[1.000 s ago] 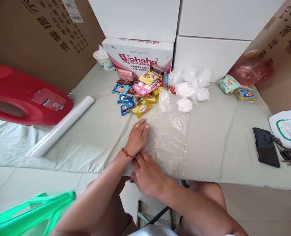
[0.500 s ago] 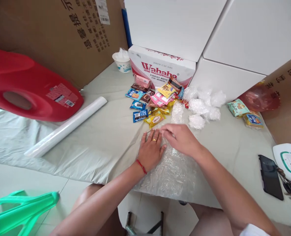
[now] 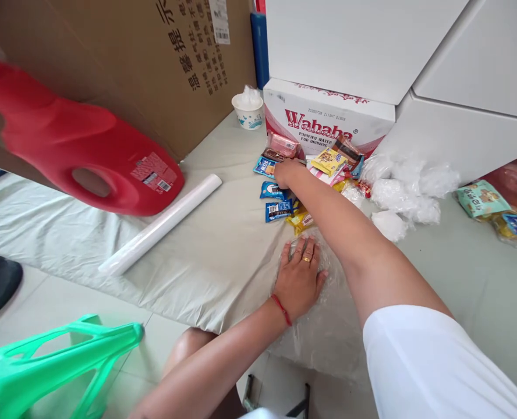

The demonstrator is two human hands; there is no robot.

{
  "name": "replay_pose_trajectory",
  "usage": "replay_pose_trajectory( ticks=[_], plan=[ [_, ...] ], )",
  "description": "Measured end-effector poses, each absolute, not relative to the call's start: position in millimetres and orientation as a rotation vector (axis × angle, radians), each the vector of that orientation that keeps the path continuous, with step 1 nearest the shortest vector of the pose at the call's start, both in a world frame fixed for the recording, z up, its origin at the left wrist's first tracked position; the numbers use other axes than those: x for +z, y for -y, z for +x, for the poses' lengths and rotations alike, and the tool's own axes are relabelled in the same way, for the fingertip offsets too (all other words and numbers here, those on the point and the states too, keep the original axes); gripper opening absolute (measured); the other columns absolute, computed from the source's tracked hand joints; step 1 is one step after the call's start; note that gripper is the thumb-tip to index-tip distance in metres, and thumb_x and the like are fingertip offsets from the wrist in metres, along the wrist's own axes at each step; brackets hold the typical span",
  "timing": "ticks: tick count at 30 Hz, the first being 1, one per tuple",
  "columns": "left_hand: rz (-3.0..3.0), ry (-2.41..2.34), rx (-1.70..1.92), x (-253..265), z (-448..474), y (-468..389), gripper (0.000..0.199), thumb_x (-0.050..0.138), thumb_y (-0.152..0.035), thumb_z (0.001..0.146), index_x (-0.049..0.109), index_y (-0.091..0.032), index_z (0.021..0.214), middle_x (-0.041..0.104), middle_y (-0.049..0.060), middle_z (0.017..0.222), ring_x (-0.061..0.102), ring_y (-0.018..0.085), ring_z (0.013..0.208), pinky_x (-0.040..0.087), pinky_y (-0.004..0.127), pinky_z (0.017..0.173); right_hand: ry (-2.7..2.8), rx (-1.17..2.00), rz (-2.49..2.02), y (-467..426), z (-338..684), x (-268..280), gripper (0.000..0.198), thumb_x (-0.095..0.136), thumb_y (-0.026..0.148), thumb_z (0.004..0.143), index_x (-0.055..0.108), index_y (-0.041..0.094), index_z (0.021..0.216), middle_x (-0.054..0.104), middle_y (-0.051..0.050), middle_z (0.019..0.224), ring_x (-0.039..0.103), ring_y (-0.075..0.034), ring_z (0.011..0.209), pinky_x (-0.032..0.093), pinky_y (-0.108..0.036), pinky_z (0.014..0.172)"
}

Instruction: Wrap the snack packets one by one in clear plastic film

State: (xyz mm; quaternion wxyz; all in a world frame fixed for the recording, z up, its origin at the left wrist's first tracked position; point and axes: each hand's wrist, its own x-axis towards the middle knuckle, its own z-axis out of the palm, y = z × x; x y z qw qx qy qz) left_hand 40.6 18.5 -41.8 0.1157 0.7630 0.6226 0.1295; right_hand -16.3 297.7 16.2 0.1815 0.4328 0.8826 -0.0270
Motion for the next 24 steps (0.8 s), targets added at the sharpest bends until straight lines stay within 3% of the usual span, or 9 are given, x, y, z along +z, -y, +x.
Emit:
replay_pose_trajectory(
  ticks=[5,10,15,19,22,24],
  plan=[
    [2.233,-1.802,0.407,-42.6,39.4,-14.5,0.059,0.034,-0.044,0.105,0.044,-0.015,0.156,0.039,0.015,0.166,0.03,0.031,0.156,0.022,0.061,0.128,-2.583,-0.091,1.202,-294.0,1.6,21.5,0.063,0.077,0.02,0.072,0.064,0.004,0.132,0.058,-0.028,0.14,0.058,-0.041,0.123,0.047,-0.046,0.102],
    [2.252,-1.779,0.407,-42.3,37.3,-9.3,0.06,0.029,-0.043,0.106,0.043,-0.012,0.156,0.039,0.013,0.166,0.031,0.029,0.156,0.022,0.059,0.128,-2.726,-0.21,1.097,-270.1,4.3,26.0,0.061,0.069,0.031,0.087,0.055,0.015,0.144,0.064,-0.015,0.139,0.058,-0.031,0.126,0.047,-0.037,0.103],
    [2.232,-1.789,0.413,-42.4,36.5,-9.1,0.059,0.029,-0.043,0.106,0.043,-0.014,0.156,0.04,0.013,0.166,0.032,0.029,0.156,0.022,0.058,0.128,-2.726,-0.216,1.098,-247.6,1.8,27.7,0.055,0.074,0.028,0.085,0.063,0.011,0.135,0.068,-0.021,0.131,0.059,-0.036,0.126,0.047,-0.041,0.102],
    [2.253,-1.77,0.42,-41.3,35.8,-9.0,0.058,0.029,-0.043,0.106,0.044,-0.016,0.156,0.04,0.012,0.166,0.032,0.029,0.156,0.021,0.058,0.128,-2.86,-0.369,1.044,-245.7,15.5,45.1,0.058,0.066,0.03,0.092,0.054,0.016,0.148,0.066,-0.012,0.138,0.063,-0.027,0.121,0.045,-0.032,0.101],
    [2.27,-1.765,0.418,-40.8,35.9,-9.0,0.059,0.029,-0.042,0.106,0.044,-0.013,0.156,0.04,0.013,0.165,0.032,0.03,0.155,0.022,0.058,0.128,-2.885,-0.489,0.819,-240.8,29.4,53.8,0.059,0.072,0.029,0.088,0.058,0.018,0.144,0.068,-0.009,0.134,0.064,-0.024,0.117,0.045,-0.028,0.097],
    [2.272,-1.774,0.408,-40.8,36.5,-9.3,0.059,0.031,-0.042,0.106,0.043,-0.011,0.155,0.041,0.014,0.165,0.031,0.03,0.155,0.022,0.059,0.128,-2.814,-0.379,0.711,-233.8,35.7,52.1,0.06,0.076,0.028,0.084,0.06,0.019,0.141,0.069,-0.011,0.13,0.064,-0.027,0.115,0.045,-0.03,0.094]
  ],
)
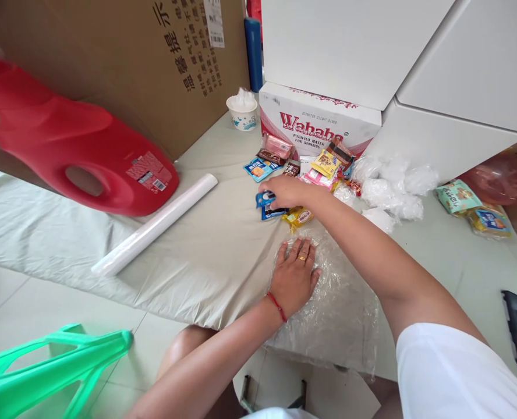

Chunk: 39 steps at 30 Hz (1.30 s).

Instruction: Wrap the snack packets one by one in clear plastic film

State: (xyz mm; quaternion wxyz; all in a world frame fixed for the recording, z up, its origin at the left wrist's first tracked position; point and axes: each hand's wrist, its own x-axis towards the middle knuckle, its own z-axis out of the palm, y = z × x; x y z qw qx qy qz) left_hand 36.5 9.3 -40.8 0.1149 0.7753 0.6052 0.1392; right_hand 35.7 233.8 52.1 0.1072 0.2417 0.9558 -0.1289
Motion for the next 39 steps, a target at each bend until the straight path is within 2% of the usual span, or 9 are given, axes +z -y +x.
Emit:
replay_pose_trajectory(
  ticks=[6,12,15,18,23,28,34,37,39],
  plan=[
    [2.29,-1.791,0.423,-41.8,37.0,-10.0,0.059,0.031,-0.042,0.106,0.044,-0.011,0.154,0.041,0.013,0.165,0.032,0.029,0.155,0.023,0.059,0.128,-2.679,-0.131,0.704,-215.0,36.6,34.5,0.072,0.08,0.039,0.079,0.054,0.02,0.144,0.065,-0.018,0.13,0.06,-0.037,0.119,0.046,-0.04,0.091],
    [2.267,-1.771,0.433,-41.5,34.2,-10.8,0.058,0.032,-0.042,0.106,0.045,-0.012,0.154,0.042,0.014,0.164,0.035,0.029,0.154,0.022,0.059,0.127,-2.877,-0.006,0.744,-192.1,42.1,50.0,0.055,0.068,0.019,0.087,0.057,0.014,0.141,0.066,-0.02,0.125,0.057,-0.04,0.121,0.043,-0.051,0.101],
    [2.235,-1.745,0.487,-40.0,31.9,-11.3,0.057,0.03,-0.043,0.107,0.045,-0.013,0.154,0.041,0.013,0.165,0.034,0.028,0.154,0.02,0.058,0.128,-3.132,-0.255,0.891,-169.3,74.3,74.8,0.065,0.068,0.02,0.089,0.048,0.013,0.15,0.062,-0.019,0.136,0.056,-0.037,0.126,0.041,-0.051,0.108],
    [2.16,-1.722,0.562,-37.5,28.8,-12.5,0.055,0.028,-0.042,0.108,0.046,-0.015,0.153,0.043,0.011,0.164,0.036,0.025,0.153,0.021,0.055,0.128,-3.23,-0.744,1.139,-137.2,134.8,90.8,0.07,0.073,0.035,0.089,0.047,0.022,0.152,0.057,-0.011,0.147,0.057,-0.032,0.129,0.045,-0.045,0.108],
    [2.098,-1.68,0.586,-35.2,24.0,-16.5,0.051,0.031,-0.025,0.105,0.044,-0.015,0.154,0.044,0.012,0.163,0.038,0.025,0.153,0.022,0.056,0.127,-2.847,-1.28,1.595,-78.6,238.2,60.6,0.067,0.078,0.047,0.085,0.056,0.026,0.144,0.066,-0.007,0.136,0.067,-0.028,0.116,0.052,-0.041,0.101],
    [2.036,-1.69,0.667,-39.0,20.8,-20.1,0.063,0.034,-0.007,0.095,0.037,-0.014,0.158,0.049,0.014,0.16,0.044,0.022,0.15,0.028,0.051,0.126,-2.766,-1.129,1.558,-46.4,252.2,21.1,0.057,0.072,0.034,0.089,0.057,0.025,0.143,0.066,-0.01,0.135,0.064,-0.029,0.118,0.051,-0.045,0.103],
    [1.958,-1.745,0.85,-52.4,18.4,-23.5,0.065,0.034,-0.005,0.091,0.039,-0.01,0.155,0.051,0.019,0.157,0.051,0.026,0.145,0.035,0.052,0.123,-2.859,-0.802,1.343,-49.5,218.4,4.0,0.064,0.07,0.014,0.083,0.056,0.024,0.144,0.059,-0.014,0.143,0.056,-0.035,0.127,0.048,-0.055,0.107],
    [1.973,-1.752,0.867,-54.2,18.0,-24.4,0.061,0.035,-0.006,0.092,0.043,-0.008,0.153,0.054,0.02,0.154,0.053,0.026,0.142,0.037,0.05,0.122,-2.922,-0.843,1.408,-50.8,222.1,-2.0,0.07,0.07,0.014,0.084,0.049,0.024,0.15,0.04,-0.016,0.159,0.046,-0.034,0.142,0.046,-0.053,0.112],
    [1.992,-1.754,0.84,-51.9,18.7,-24.4,0.058,0.035,-0.007,0.094,0.045,-0.01,0.151,0.056,0.018,0.152,0.053,0.025,0.143,0.036,0.049,0.122,-2.985,-0.913,1.415,-49.8,230.2,-3.2,0.06,0.067,0.022,0.091,0.05,0.027,0.148,0.044,-0.015,0.155,0.049,-0.031,0.14,0.047,-0.05,0.112]
  ],
)
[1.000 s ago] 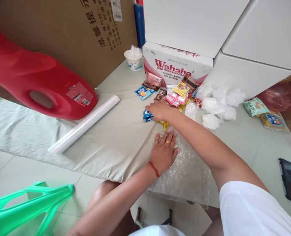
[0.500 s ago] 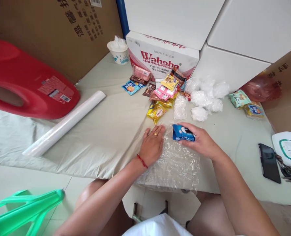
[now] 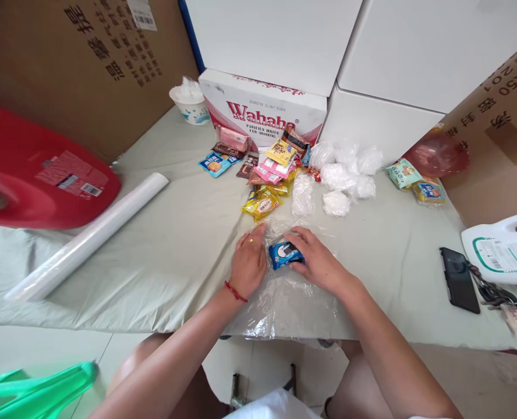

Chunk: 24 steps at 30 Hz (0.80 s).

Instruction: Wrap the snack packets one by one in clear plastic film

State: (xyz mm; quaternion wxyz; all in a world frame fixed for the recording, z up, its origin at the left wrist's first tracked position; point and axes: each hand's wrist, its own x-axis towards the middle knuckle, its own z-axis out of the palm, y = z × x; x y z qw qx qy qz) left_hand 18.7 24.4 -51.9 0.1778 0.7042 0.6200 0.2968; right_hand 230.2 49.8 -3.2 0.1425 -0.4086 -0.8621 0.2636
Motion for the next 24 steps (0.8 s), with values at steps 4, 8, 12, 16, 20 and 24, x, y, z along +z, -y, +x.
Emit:
replay_pose_trajectory(
  ticks=[4,8,12,16,20,24],
  plan=[
    [2.018,-1.783,0.757,-44.0,21.0,-23.4,0.054,0.036,-0.01,0.097,0.047,-0.011,0.15,0.057,0.016,0.152,0.051,0.026,0.144,0.034,0.049,0.122,2.383,0.742,-1.173,-48.7,246.9,0.0,0.026,0.056,0.035,0.102,0.065,0.028,0.126,0.066,-0.01,0.123,0.064,-0.025,0.116,0.054,-0.046,0.102],
    [2.087,-1.793,0.642,-39.9,22.4,-21.8,0.053,0.037,-0.011,0.097,0.048,-0.01,0.15,0.056,0.016,0.153,0.047,0.027,0.147,0.031,0.051,0.123,2.306,0.715,-1.199,-50.5,253.0,5.8,0.035,0.056,0.04,0.102,0.061,0.029,0.135,0.062,-0.011,0.134,0.058,-0.027,0.128,0.049,-0.049,0.11],
    [2.176,-1.811,0.575,-41.1,24.1,-20.3,0.053,0.036,-0.011,0.099,0.048,-0.012,0.15,0.054,0.015,0.155,0.046,0.027,0.148,0.028,0.052,0.124,2.483,0.867,-1.071,-54.8,242.5,8.2,0.07,0.068,0.039,0.094,0.04,0.029,0.158,0.042,-0.013,0.16,0.037,-0.031,0.149,0.034,-0.053,0.123],
    [2.2,-1.845,0.562,-42.4,24.8,-20.9,0.049,0.034,-0.017,0.102,0.052,-0.014,0.148,0.055,0.016,0.154,0.048,0.03,0.146,0.03,0.056,0.122,2.594,0.995,-1.09,-65.4,232.0,7.8,0.067,0.068,0.029,0.091,0.047,0.024,0.155,0.041,-0.017,0.162,0.04,-0.034,0.148,0.035,-0.056,0.121],
    [2.21,-1.82,0.553,-41.4,23.6,-21.6,0.051,0.035,-0.013,0.1,0.051,-0.013,0.148,0.052,0.016,0.156,0.047,0.03,0.147,0.03,0.056,0.122,2.533,1.165,-0.942,-78.1,236.3,9.1,0.06,0.058,0.016,0.093,0.051,0.024,0.152,0.048,-0.013,0.158,0.044,-0.026,0.147,0.036,-0.048,0.122],
    [2.165,-1.8,0.59,-42.1,22.1,-21.6,0.049,0.034,-0.014,0.101,0.051,-0.012,0.147,0.053,0.016,0.156,0.046,0.029,0.148,0.028,0.056,0.123,2.493,1.089,-0.981,-85.4,235.7,4.3,0.039,0.059,0.021,0.096,0.067,0.024,0.135,0.061,-0.011,0.145,0.057,-0.024,0.132,0.043,-0.044,0.114]
  ],
)
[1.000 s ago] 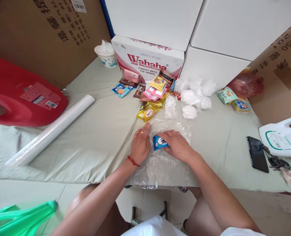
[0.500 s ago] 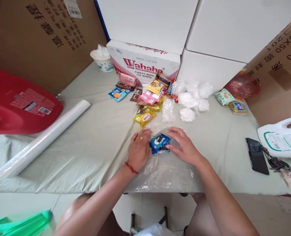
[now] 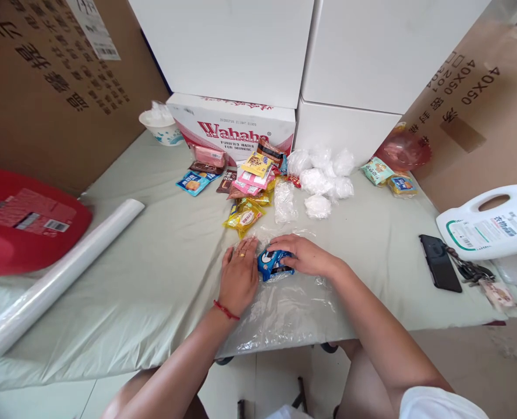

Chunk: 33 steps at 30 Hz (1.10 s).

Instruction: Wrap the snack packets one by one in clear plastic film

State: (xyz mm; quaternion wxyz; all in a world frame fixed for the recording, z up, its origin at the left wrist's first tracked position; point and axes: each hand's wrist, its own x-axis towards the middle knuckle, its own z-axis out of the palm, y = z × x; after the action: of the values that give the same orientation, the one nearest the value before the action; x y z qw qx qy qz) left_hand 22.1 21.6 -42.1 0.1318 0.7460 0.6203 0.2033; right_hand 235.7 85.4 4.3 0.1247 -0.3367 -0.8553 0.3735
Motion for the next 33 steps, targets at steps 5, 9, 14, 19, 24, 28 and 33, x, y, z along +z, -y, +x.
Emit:
replay_pose_trajectory(
  ticks=[5,9,14,19,24,28,33],
  plan=[
    [2.053,-1.799,0.741,-47.7,19.4,-22.2,0.047,0.03,-0.021,0.105,0.051,-0.014,0.147,0.056,0.015,0.154,0.047,0.025,0.147,0.031,0.053,0.123,2.4,0.876,-0.999,-87.6,230.5,-0.7,0.027,0.051,0.034,0.104,0.075,0.022,0.11,0.075,-0.01,0.113,0.065,-0.022,0.106,0.049,-0.042,0.101],
    [2.079,-1.792,0.738,-49.3,18.6,-21.5,0.049,0.032,-0.016,0.102,0.051,-0.014,0.148,0.054,0.015,0.155,0.046,0.026,0.148,0.03,0.054,0.123,2.297,0.921,-1.04,-87.6,239.8,0.5,0.029,0.048,0.027,0.104,0.071,0.023,0.121,0.071,-0.01,0.121,0.065,-0.021,0.114,0.052,-0.04,0.102],
    [2.099,-1.799,0.702,-48.8,19.5,-21.1,0.05,0.032,-0.014,0.101,0.051,-0.013,0.148,0.052,0.015,0.157,0.044,0.027,0.15,0.03,0.055,0.123,2.52,0.85,-0.957,-89.0,239.6,1.2,0.046,0.055,0.011,0.095,0.065,0.024,0.137,0.055,-0.012,0.151,0.051,-0.024,0.138,0.042,-0.047,0.116],
    [2.076,-1.812,0.745,-51.8,19.0,-22.4,0.049,0.031,-0.017,0.102,0.052,-0.013,0.146,0.054,0.015,0.155,0.045,0.027,0.148,0.031,0.054,0.123,2.55,0.817,-0.965,-93.5,231.0,6.7,0.032,0.05,0.024,0.102,0.073,0.023,0.124,0.073,-0.011,0.121,0.065,-0.023,0.112,0.051,-0.041,0.101],
    [2.054,-1.809,0.794,-53.0,19.3,-22.6,0.048,0.031,-0.019,0.104,0.052,-0.014,0.146,0.055,0.015,0.155,0.047,0.026,0.147,0.032,0.054,0.122,2.037,1.082,-1.228,-92.7,244.3,17.3,0.037,0.055,0.049,0.099,0.072,0.021,0.118,0.074,-0.007,0.102,0.067,-0.02,0.09,0.053,-0.034,0.085],
    [2.063,-1.824,0.768,-51.8,19.8,-22.5,0.047,0.032,-0.018,0.103,0.054,-0.013,0.144,0.055,0.015,0.154,0.047,0.026,0.147,0.032,0.053,0.123,1.62,1.596,-1.303,-85.9,249.2,20.5,0.048,0.065,0.058,0.089,0.071,0.016,0.11,0.063,0.0,0.075,0.05,-0.012,0.061,0.043,-0.025,0.06],
    [2.101,-1.85,0.694,-49.6,21.1,-22.4,0.052,0.036,-0.009,0.096,0.056,-0.015,0.143,0.056,0.013,0.154,0.048,0.027,0.147,0.032,0.053,0.123,1.796,1.585,-1.469,-72.8,241.4,6.6,0.037,0.062,0.052,0.089,0.07,0.016,0.095,0.062,-0.001,0.075,0.052,-0.014,0.065,0.042,-0.026,0.06]
  ],
)
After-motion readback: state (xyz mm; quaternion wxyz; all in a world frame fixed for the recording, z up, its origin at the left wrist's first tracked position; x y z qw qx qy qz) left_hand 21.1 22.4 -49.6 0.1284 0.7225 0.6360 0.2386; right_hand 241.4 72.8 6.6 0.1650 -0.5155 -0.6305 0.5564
